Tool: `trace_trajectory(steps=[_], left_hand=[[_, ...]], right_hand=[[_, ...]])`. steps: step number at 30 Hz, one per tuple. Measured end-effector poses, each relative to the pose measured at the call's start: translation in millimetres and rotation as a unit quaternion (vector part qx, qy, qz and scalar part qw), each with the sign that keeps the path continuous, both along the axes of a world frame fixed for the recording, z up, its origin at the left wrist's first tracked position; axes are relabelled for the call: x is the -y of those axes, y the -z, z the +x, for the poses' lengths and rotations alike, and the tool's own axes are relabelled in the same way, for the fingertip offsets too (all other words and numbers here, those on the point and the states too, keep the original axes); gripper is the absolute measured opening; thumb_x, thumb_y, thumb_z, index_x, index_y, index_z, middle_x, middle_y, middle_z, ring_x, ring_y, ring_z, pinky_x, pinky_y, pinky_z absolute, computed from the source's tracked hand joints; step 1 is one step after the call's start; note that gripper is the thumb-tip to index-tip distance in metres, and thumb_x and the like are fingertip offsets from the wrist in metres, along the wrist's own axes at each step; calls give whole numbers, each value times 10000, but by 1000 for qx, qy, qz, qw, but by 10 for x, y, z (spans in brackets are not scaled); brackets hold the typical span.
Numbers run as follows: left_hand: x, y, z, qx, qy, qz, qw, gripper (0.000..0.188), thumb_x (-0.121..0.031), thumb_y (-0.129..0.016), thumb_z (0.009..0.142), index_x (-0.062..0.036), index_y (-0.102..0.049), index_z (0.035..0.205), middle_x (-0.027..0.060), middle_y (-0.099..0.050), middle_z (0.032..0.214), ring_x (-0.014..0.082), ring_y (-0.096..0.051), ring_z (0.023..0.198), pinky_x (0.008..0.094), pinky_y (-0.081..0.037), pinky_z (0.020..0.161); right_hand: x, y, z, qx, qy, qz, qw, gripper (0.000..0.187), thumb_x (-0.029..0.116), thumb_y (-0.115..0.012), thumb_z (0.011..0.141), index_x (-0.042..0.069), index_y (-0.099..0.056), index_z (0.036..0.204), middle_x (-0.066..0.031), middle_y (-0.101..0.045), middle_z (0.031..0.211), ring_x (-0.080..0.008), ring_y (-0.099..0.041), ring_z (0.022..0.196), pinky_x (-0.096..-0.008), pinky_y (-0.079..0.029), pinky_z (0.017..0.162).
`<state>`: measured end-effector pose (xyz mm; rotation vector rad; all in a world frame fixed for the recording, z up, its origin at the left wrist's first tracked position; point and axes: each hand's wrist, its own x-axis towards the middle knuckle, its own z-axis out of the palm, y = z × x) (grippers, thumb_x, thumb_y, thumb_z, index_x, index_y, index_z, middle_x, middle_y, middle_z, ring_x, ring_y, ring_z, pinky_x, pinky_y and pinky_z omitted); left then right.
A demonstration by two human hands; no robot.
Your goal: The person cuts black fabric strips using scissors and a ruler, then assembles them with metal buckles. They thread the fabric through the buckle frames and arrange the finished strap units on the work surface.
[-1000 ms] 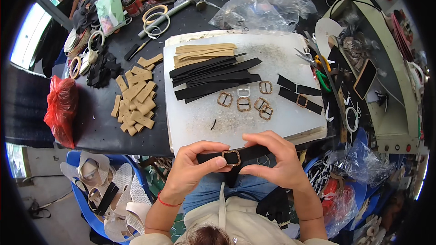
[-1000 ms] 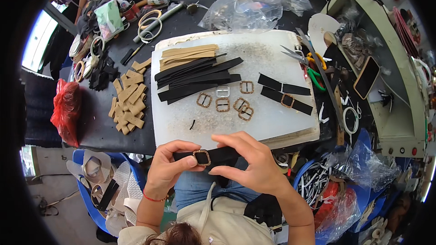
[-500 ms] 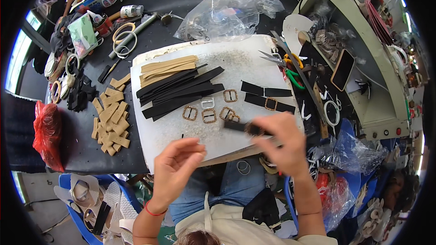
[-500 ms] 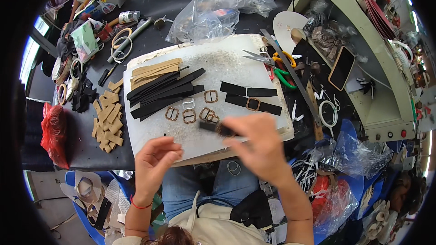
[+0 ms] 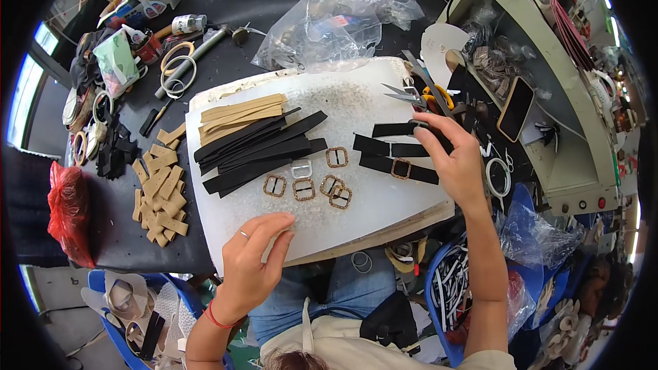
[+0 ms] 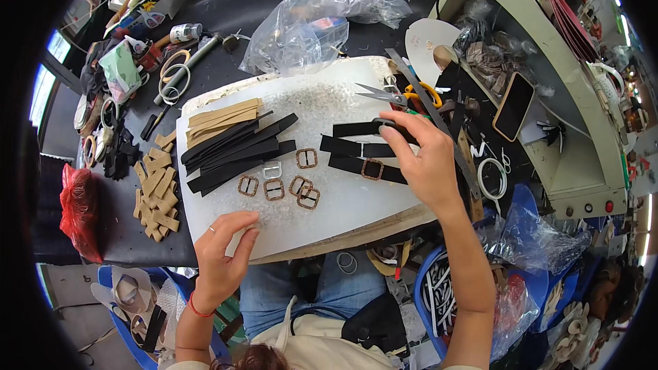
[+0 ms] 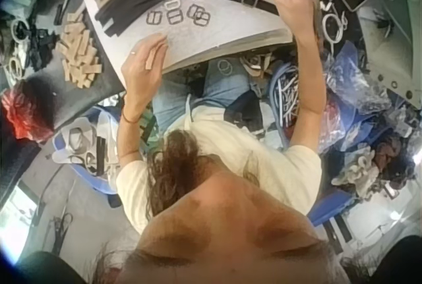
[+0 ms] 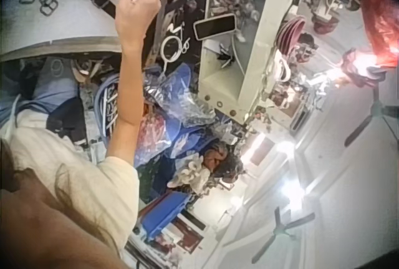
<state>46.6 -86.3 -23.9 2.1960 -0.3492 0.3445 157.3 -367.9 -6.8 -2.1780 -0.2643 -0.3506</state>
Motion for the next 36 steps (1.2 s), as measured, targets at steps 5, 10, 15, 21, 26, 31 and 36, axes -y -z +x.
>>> trace_trajectory(steps=[5,10,15,21,26,31,36], left_hand=[[43,-20,92,42,16,33,998,233,37,-687,769,-12,-649,993,135,-667,974,287,-659,831,336,-536,713],[53,61,35,56,11,57,997,228,29,-691,762,-12,-649,983,127,-667,962,280,-659,821,333,-538,699],[39,33,-34,53,34,76,995,228,31,-698,744,-19,-657,963,112,-668,947,269,-658,814,326,-538,694],[-55,38,-44,51,15,61,997,228,30,-707,736,-21,-663,954,108,-671,946,264,-658,809,325,-537,695],[19,23,-24,54,35,62,996,232,34,-700,738,-23,-663,959,107,-667,946,266,-658,810,326,-535,691],[-16,12,143,63,5,113,992,243,48,-672,740,-30,-662,971,106,-655,964,278,-641,823,341,-521,702],[-68,-17,401,87,-17,142,986,234,51,-650,762,-24,-657,984,97,-655,956,274,-622,830,349,-507,702]], right_hand=[[-17,158,67,195,-4,-114,974,177,14,-676,791,34,-667,967,-108,-671,901,-273,-627,837,-331,-468,739],[-4,287,342,327,3,-210,922,197,18,-694,760,49,-666,953,-69,-671,927,-249,-615,810,-338,-457,726],[26,161,308,207,-104,-261,937,177,68,-687,781,55,-680,957,-52,-665,993,-247,-556,949,-362,-429,853],[367,1,60,46,-195,-246,948,255,0,-657,768,60,-683,1014,-68,-667,1014,-261,-573,961,-372,-437,886],[315,63,147,16,-135,-121,983,222,0,-626,830,31,-661,1047,-115,-680,886,-211,-635,789,-309,-490,748],[320,147,363,-89,-6,-116,989,205,139,-689,822,27,-664,992,-90,-627,824,-177,-567,738,-298,-436,656],[246,140,-51,86,-34,-210,973,273,151,-730,766,55,-666,1014,-97,-571,912,-276,-512,930,-367,-412,809]])
